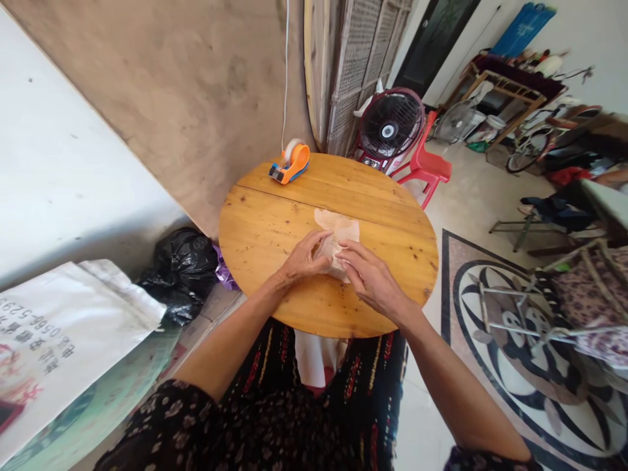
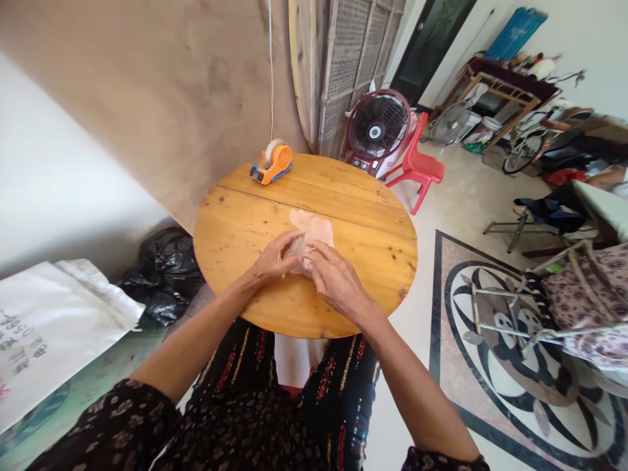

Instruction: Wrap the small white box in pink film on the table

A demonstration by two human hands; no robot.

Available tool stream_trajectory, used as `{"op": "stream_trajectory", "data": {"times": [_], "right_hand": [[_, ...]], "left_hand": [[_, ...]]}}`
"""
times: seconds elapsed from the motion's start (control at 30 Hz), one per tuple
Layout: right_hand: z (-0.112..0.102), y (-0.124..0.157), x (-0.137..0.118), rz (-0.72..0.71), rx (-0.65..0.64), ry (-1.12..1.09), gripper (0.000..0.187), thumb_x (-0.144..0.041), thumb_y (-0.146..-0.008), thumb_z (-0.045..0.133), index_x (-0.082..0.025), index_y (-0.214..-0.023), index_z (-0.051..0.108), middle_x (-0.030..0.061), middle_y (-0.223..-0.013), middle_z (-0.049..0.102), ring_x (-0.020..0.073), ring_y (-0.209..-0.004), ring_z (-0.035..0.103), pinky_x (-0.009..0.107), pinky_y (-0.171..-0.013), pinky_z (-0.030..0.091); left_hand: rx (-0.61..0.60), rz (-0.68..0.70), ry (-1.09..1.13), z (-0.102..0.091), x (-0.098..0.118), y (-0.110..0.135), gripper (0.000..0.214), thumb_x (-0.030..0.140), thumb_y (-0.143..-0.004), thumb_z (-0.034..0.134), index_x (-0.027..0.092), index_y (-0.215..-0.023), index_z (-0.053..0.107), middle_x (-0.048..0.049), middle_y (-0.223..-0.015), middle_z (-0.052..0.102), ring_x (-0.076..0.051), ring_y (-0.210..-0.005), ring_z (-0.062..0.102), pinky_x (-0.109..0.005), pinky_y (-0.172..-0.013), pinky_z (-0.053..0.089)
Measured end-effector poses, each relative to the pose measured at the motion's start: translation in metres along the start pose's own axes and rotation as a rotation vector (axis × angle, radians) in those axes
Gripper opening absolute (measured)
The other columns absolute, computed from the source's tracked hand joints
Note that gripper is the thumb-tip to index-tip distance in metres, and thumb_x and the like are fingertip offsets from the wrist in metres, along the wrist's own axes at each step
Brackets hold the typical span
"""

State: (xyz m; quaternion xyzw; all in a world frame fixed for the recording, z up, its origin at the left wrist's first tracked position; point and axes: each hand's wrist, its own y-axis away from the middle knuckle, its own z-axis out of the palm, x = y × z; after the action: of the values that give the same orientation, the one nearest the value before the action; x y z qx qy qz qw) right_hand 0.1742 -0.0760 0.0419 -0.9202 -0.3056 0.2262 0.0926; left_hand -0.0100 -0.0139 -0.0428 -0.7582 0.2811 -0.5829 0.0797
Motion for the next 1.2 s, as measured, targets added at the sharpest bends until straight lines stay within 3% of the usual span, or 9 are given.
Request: {"op": "stream_trajectory", "data": {"times": [0.13, 0.37, 0.53, 0.67, 1.0, 1.2], "right_hand": [[0.001, 0.003, 0.01, 0.172, -0.025, 0.138, 0.033, -0.023, -0.093, 0.041, -0.018, -0.12, 0.059, 0.0139, -0.131, 0.058, 0.0283, -0.121, 0.055, 0.048, -0.101, 0.046], [-0.001, 0.011, 0.021, 0.248, -0.057, 0.165, 0.035, -0.03, -0.095, 0.038, -0.017, -0.12, 0.059, 0.0128, -0.118, 0.066, 0.028, -0.109, 0.061, 0.044, -0.093, 0.049], [-0.002, 0.009, 0.019, 0.244, -0.089, 0.187, 0.032, -0.03, -0.095, 0.041, -0.017, -0.112, 0.065, 0.0111, -0.107, 0.069, 0.0271, -0.101, 0.062, 0.041, -0.087, 0.048], [-0.004, 0.006, 0.014, 0.156, -0.001, 0.175, 0.028, -0.026, -0.093, 0.046, -0.019, -0.109, 0.067, 0.0105, -0.108, 0.067, 0.0265, -0.102, 0.06, 0.041, -0.089, 0.047], [-0.004, 0.001, -0.004, 0.027, 0.0, 0.095, 0.027, -0.019, -0.092, 0.046, -0.023, -0.11, 0.066, 0.0059, -0.115, 0.068, 0.0243, -0.106, 0.06, 0.042, -0.092, 0.046], [-0.004, 0.0, -0.001, 0.059, 0.118, 0.088, 0.027, -0.021, -0.091, 0.047, -0.023, -0.109, 0.067, 0.0079, -0.117, 0.066, 0.024, -0.109, 0.059, 0.043, -0.095, 0.046]], "left_hand": [[0.104, -0.091, 0.053, 0.002, -0.007, -0.001, 0.049, 0.019, -0.07, 0.055, 0.015, -0.119, 0.058, -0.0111, -0.118, 0.061, -0.022, -0.108, 0.06, -0.038, -0.097, 0.048], [0.248, -0.13, -0.131, -0.004, -0.012, -0.001, 0.041, 0.011, -0.067, 0.048, 0.017, -0.103, 0.066, -0.0073, -0.107, 0.064, -0.019, -0.101, 0.061, -0.037, -0.095, 0.05], [0.275, 0.005, -0.179, -0.009, -0.003, -0.001, 0.033, 0.011, -0.066, 0.049, 0.016, -0.094, 0.067, -0.0082, -0.108, 0.063, -0.02, -0.107, 0.058, -0.039, -0.101, 0.045], [0.287, 0.096, -0.206, -0.01, 0.004, 0.0, 0.028, 0.016, -0.067, 0.051, 0.017, -0.091, 0.066, -0.0089, -0.111, 0.062, -0.022, -0.107, 0.057, -0.042, -0.099, 0.045], [0.226, 0.049, -0.326, -0.009, 0.012, 0.002, 0.04, 0.018, -0.061, 0.048, 0.019, -0.096, 0.066, -0.0048, -0.096, 0.07, -0.022, -0.097, 0.058, -0.039, -0.093, 0.044], [0.265, 0.079, -0.265, -0.012, 0.018, 0.006, 0.024, 0.019, -0.068, 0.048, 0.019, -0.082, 0.068, -0.0045, -0.083, 0.069, -0.02, -0.087, 0.061, -0.038, -0.088, 0.045]]}}
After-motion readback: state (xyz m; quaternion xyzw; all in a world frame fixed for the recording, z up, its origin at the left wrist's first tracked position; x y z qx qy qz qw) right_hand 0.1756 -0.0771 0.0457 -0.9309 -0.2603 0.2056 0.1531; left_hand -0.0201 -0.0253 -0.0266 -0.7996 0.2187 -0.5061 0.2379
